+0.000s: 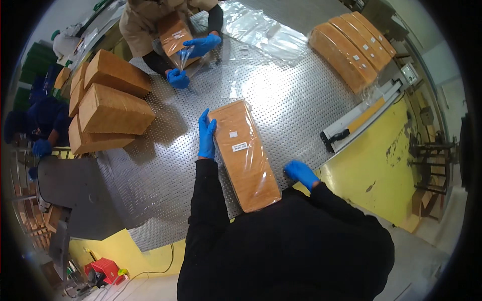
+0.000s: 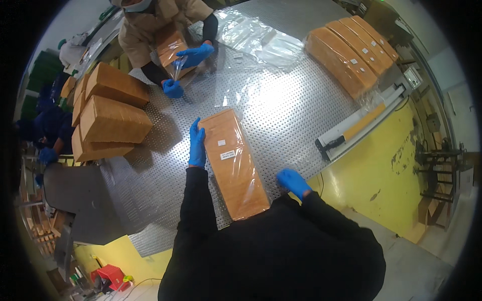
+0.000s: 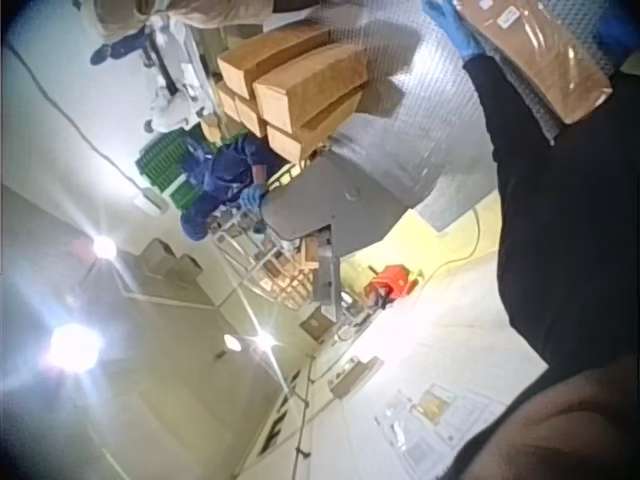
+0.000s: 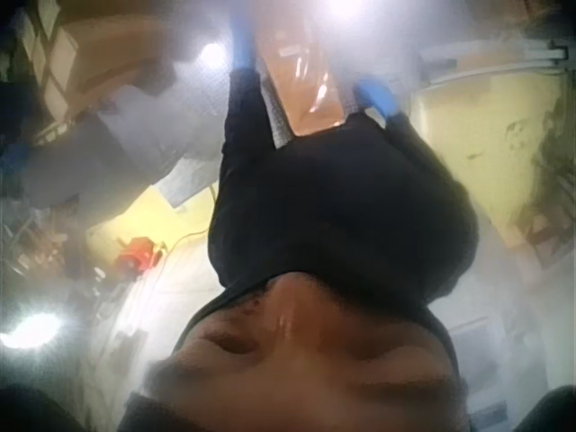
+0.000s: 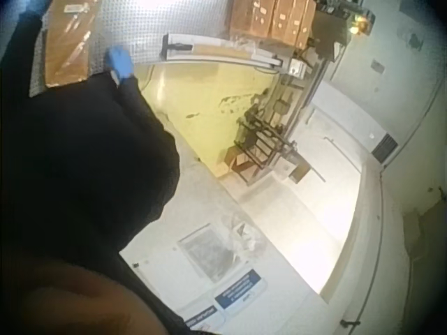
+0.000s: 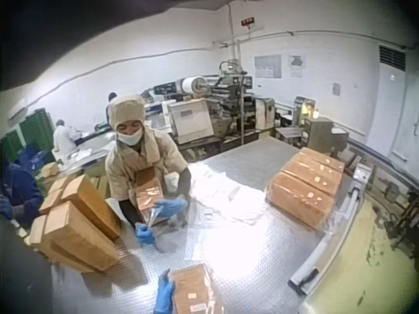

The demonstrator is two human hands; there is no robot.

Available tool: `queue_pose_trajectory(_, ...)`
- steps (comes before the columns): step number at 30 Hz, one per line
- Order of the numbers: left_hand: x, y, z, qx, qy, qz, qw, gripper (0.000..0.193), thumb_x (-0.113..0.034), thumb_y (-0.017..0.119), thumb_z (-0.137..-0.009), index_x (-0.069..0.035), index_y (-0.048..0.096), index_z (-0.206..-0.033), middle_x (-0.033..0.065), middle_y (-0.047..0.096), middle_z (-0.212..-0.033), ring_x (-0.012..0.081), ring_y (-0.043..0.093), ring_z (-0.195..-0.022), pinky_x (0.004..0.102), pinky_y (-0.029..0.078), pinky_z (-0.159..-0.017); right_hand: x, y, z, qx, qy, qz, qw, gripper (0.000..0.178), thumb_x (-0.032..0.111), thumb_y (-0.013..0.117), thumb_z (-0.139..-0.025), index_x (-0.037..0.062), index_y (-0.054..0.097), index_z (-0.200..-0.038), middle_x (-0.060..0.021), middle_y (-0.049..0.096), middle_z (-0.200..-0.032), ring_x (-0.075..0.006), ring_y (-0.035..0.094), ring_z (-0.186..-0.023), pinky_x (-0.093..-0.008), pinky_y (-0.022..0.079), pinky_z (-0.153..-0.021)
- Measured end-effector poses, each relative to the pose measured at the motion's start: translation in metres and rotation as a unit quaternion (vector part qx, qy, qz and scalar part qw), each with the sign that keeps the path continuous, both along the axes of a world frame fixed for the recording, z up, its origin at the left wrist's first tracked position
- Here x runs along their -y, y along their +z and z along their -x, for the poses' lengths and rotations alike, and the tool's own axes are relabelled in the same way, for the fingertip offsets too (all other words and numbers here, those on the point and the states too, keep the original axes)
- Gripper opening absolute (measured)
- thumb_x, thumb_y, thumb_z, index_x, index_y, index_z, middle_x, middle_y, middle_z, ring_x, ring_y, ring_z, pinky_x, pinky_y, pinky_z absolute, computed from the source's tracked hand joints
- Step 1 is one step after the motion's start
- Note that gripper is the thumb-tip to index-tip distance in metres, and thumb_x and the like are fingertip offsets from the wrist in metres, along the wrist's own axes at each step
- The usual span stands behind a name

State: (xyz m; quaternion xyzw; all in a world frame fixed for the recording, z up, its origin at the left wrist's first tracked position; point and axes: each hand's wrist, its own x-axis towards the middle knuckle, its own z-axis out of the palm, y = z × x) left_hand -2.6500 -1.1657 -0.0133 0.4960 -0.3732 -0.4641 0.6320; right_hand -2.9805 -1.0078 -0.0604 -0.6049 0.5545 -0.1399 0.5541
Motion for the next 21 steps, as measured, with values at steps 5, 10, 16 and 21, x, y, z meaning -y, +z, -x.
queue_pose_trajectory(5,0.017,-0.026,-0.019,-0.016,-0.042,-0.069,0.997,0.024,-0.013,0.060,-0.084,-0.002,0.054,-0.104,0.0068,0.059,-0.100,0.0141,0.056,-0.088,0.0285,0.046,-0.079,-0.075,0.052,-0.010,0.029,0.114,-0.090,0.989,0.035,0.030,0.049,-0.092,0.0014,0.062,-0.108,-0.0189,0.063,-0.104,-0.0318,0.058,-0.099,-0.0373,0.044,-0.089)
queue_pose_trajectory(10,0.021,-0.023,-0.014,-0.053,0.003,-0.054,0.997,0.013,-0.014,0.060,-0.085,-0.006,0.052,-0.090,0.0026,0.054,-0.086,0.0116,0.054,-0.078,0.0273,0.046,-0.073,-0.077,0.039,-0.046,0.107,0.104,-0.093,0.984,0.042,0.033,0.043,-0.096,0.0014,0.054,-0.122,-0.0171,0.060,-0.114,-0.0263,0.057,-0.107,-0.0348,0.042,-0.094)
queue_pose_trajectory(16,0.037,-0.028,0.006,-0.133,0.058,-0.044,0.988,0.019,-0.018,0.055,-0.089,-0.001,0.049,-0.094,0.0091,0.056,-0.092,0.0173,0.056,-0.081,0.0337,0.049,-0.074,-0.054,0.033,-0.048,0.353,-0.395,-0.229,0.816,0.040,0.031,0.041,-0.097,0.0079,0.050,-0.128,-0.0070,0.059,-0.117,-0.0194,0.056,-0.106,-0.0323,0.043,-0.093)
queue_pose_trajectory(21,0.030,-0.011,0.039,-0.033,0.128,-0.070,0.989,0.028,-0.023,0.054,-0.092,0.002,0.045,-0.101,0.0129,0.054,-0.101,0.0214,0.056,-0.087,0.0367,0.049,-0.078,0.033,0.072,-0.017,0.283,-0.531,-0.018,0.798,0.043,0.033,0.046,-0.094,0.0040,0.047,-0.126,-0.0060,0.057,-0.114,-0.0194,0.056,-0.102,-0.0312,0.043,-0.091)
